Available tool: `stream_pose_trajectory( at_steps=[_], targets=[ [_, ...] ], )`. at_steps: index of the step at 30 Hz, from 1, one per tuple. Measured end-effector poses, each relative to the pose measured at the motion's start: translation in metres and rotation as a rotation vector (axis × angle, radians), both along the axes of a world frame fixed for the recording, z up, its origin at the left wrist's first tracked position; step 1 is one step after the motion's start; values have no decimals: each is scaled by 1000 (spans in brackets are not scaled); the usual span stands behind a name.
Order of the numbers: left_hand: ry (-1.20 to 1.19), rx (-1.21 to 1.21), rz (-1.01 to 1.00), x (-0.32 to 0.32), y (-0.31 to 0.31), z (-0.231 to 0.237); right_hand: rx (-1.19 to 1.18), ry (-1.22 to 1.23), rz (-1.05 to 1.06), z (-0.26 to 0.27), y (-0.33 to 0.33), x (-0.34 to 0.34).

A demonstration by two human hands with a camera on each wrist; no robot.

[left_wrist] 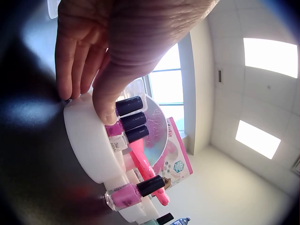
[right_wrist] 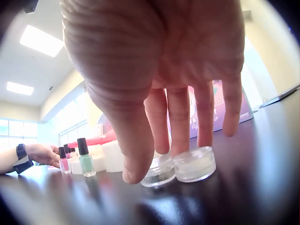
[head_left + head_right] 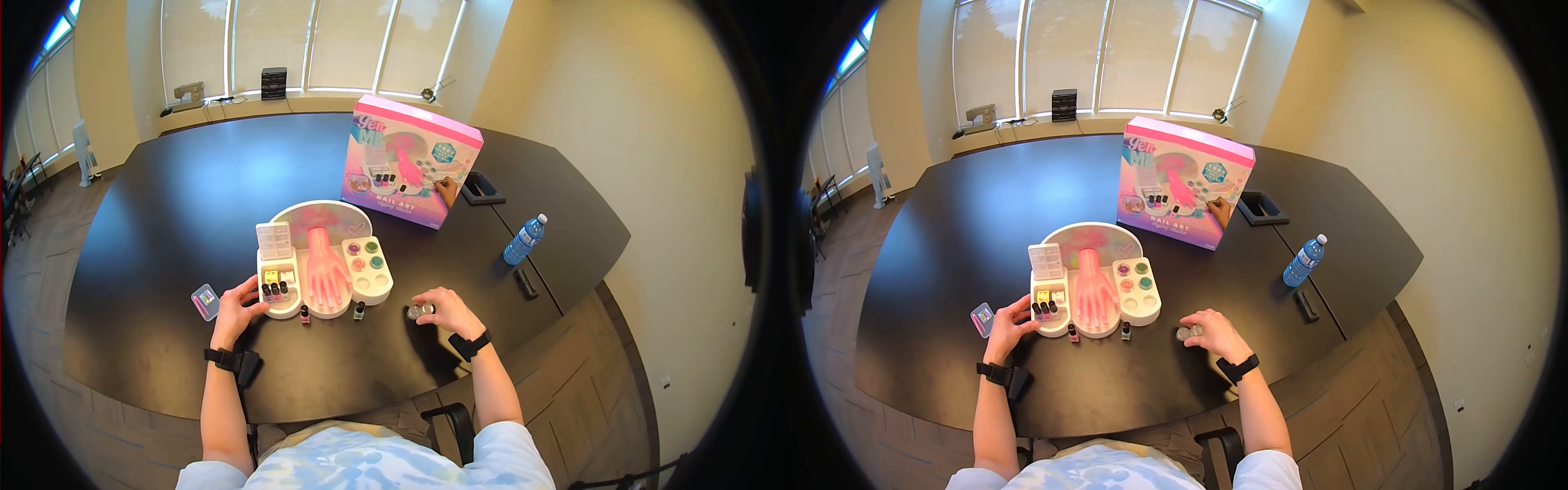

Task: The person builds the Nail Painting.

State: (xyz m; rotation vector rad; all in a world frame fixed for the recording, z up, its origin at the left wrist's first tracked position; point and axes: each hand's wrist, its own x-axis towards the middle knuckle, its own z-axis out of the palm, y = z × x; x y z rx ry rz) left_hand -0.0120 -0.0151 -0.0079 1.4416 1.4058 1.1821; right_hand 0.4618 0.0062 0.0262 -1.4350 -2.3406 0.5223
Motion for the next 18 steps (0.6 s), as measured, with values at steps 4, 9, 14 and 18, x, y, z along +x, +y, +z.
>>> stream_pose_trajectory(
  at_steps=[4,9,14,18],
  targets=[
    [-1,-3,5,0,-1,0,56,52,-18,-8,-6,-8],
    [-30,0,-9,0,0,-2,33,25,-38,-8,-6,-11],
    [-29,-3,-11,0,0,-1,58,77,-89,-10,-3,-14],
    [-41,10,-5,-1,1,-5,48,114,-138,-1,1,-21]
  ],
)
